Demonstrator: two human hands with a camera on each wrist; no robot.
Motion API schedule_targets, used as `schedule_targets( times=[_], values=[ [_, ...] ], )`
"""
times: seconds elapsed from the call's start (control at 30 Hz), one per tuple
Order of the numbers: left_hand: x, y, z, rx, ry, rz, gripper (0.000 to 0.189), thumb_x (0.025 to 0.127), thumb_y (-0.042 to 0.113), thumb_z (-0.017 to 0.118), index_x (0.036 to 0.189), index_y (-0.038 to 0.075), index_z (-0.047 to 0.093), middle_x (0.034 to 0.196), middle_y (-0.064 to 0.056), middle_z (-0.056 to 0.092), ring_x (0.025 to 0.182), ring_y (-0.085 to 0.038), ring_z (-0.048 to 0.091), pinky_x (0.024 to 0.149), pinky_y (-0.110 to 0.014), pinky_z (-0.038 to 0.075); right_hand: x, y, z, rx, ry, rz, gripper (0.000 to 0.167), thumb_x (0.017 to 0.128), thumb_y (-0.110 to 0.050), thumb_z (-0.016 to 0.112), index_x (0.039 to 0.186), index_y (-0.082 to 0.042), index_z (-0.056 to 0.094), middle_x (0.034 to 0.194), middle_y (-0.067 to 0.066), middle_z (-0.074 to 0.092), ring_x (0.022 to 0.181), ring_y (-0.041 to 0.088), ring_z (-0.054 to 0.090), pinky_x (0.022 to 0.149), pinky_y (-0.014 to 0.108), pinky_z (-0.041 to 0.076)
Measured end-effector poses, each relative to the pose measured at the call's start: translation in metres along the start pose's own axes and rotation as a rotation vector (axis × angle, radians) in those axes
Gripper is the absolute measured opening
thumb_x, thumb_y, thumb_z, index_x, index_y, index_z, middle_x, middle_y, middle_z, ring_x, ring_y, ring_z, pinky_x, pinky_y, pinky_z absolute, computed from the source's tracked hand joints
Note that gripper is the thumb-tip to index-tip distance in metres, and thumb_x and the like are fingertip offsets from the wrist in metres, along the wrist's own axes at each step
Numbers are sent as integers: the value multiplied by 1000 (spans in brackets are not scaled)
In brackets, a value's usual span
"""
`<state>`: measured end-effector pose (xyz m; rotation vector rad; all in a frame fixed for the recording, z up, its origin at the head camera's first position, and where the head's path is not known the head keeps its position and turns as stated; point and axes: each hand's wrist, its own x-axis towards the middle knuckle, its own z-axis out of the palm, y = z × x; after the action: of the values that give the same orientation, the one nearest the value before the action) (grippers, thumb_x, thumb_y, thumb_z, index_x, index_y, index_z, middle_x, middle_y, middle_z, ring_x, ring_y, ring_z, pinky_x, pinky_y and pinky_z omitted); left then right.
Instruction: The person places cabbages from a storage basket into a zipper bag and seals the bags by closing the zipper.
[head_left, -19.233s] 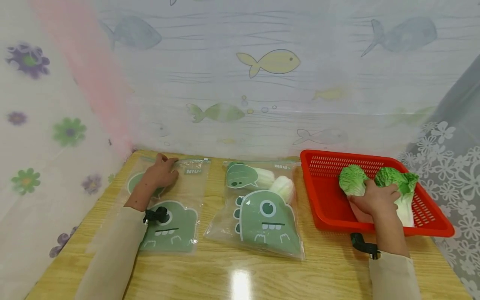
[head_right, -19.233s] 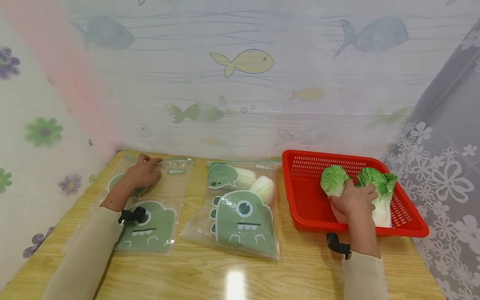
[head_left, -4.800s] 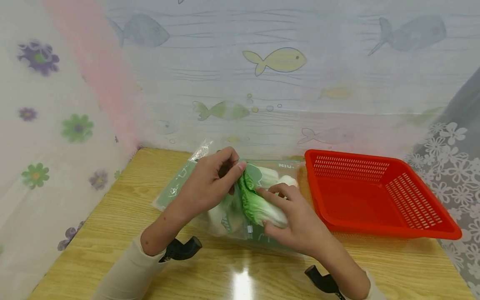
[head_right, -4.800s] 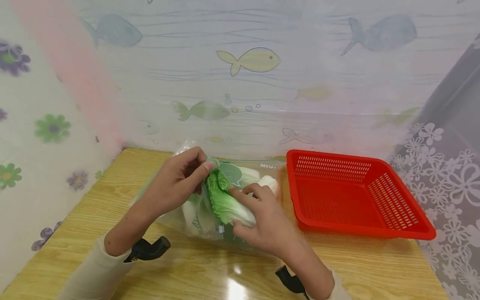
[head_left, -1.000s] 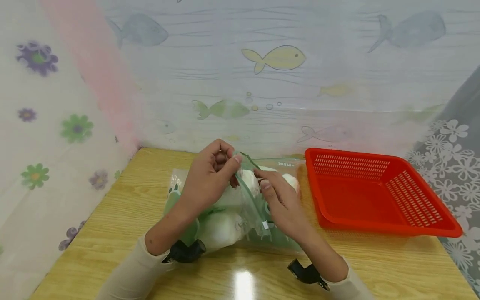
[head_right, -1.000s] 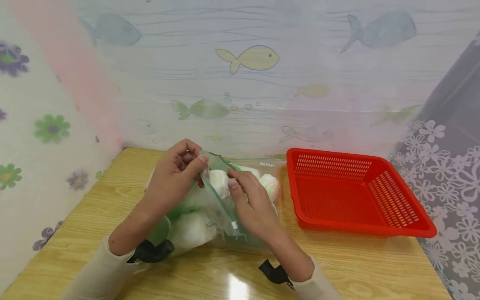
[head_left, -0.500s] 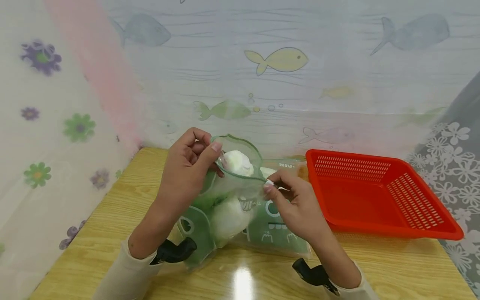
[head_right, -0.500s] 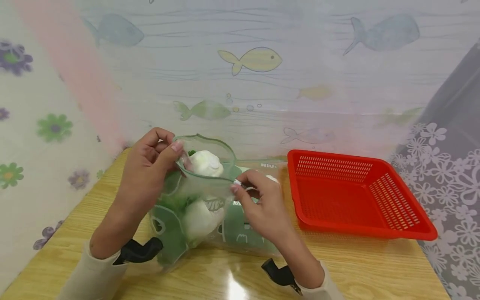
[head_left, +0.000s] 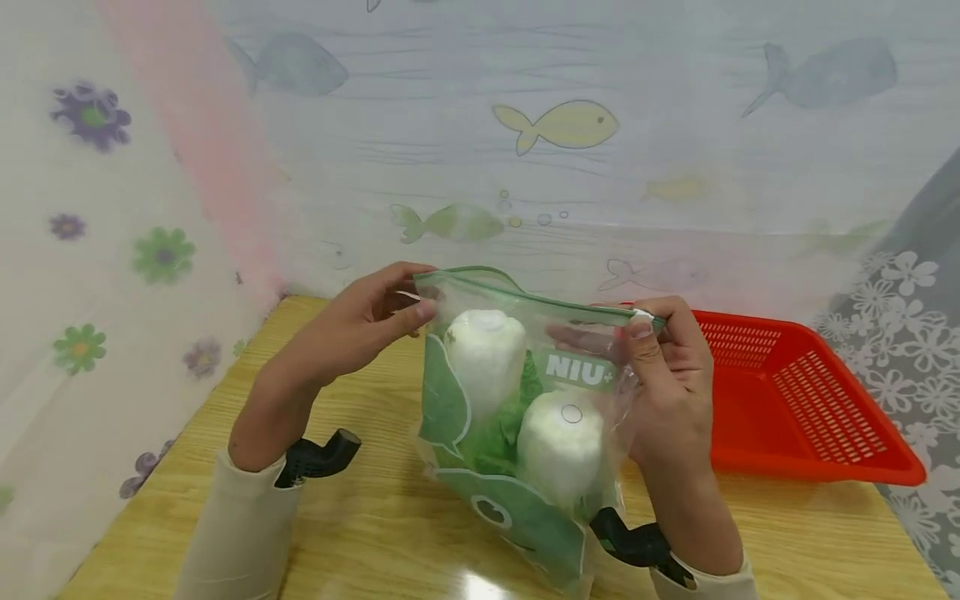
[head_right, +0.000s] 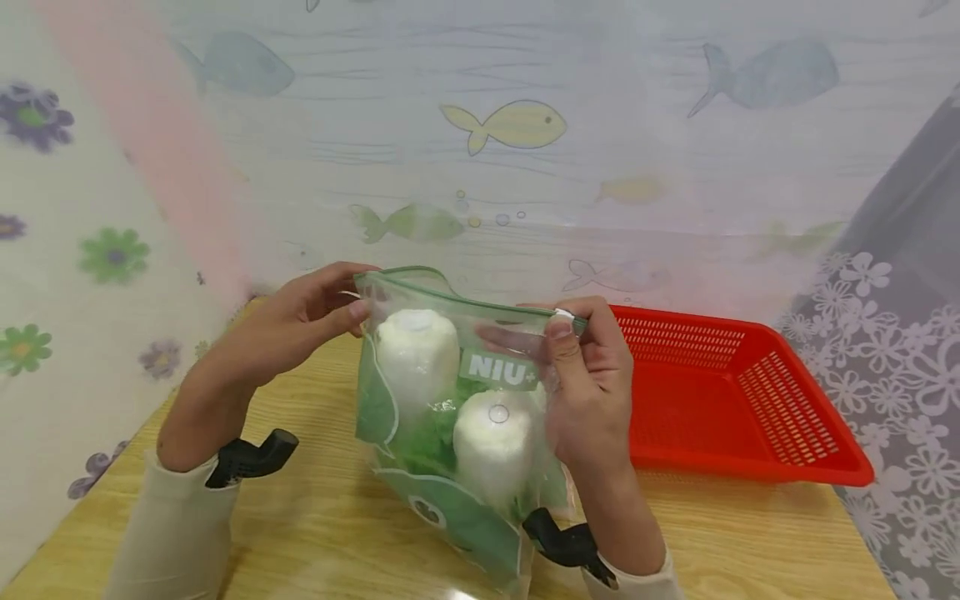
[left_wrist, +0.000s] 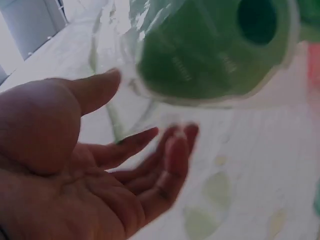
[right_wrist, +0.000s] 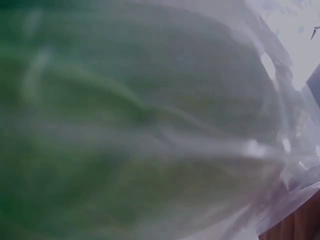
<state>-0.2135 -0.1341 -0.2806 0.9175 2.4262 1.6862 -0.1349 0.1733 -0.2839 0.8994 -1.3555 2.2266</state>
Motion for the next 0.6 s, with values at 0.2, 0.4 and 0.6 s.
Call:
schedule_targets(
  times=[0.2, 0.4, 0.6],
  values=[
    [0, 6, 16, -151, 139, 191, 11, 106, 12, 68, 106, 2, 73, 90, -10, 71, 75, -22, 63, 76, -33, 53, 3, -10, -13, -225, 4, -122, 13, 106, 9, 51, 112, 16, 61, 111, 20, 74, 99, 33, 76, 94, 39, 61],
    [-13, 23, 16, -135, 356, 255, 5, 102, 5, 71, 105, 3, 74, 85, -3, 72, 77, -18, 69, 74, -30, 55, 5, -23, -27, -536, 103, -205, 15, 100, 9, 66, 106, 22, 63, 92, 10, 77, 86, 19, 76, 84, 24, 59],
    [-20, 26, 16, -26, 351, 343, 6, 103, -1, 68, 107, -4, 70, 84, -2, 69, 78, -15, 69, 75, -28, 55, 5, -26, -30, -588, 137, -203, 14, 98, 9, 69, 99, 22, 63, 82, 7, 75, 74, 15, 73, 77, 22, 60]
  ],
)
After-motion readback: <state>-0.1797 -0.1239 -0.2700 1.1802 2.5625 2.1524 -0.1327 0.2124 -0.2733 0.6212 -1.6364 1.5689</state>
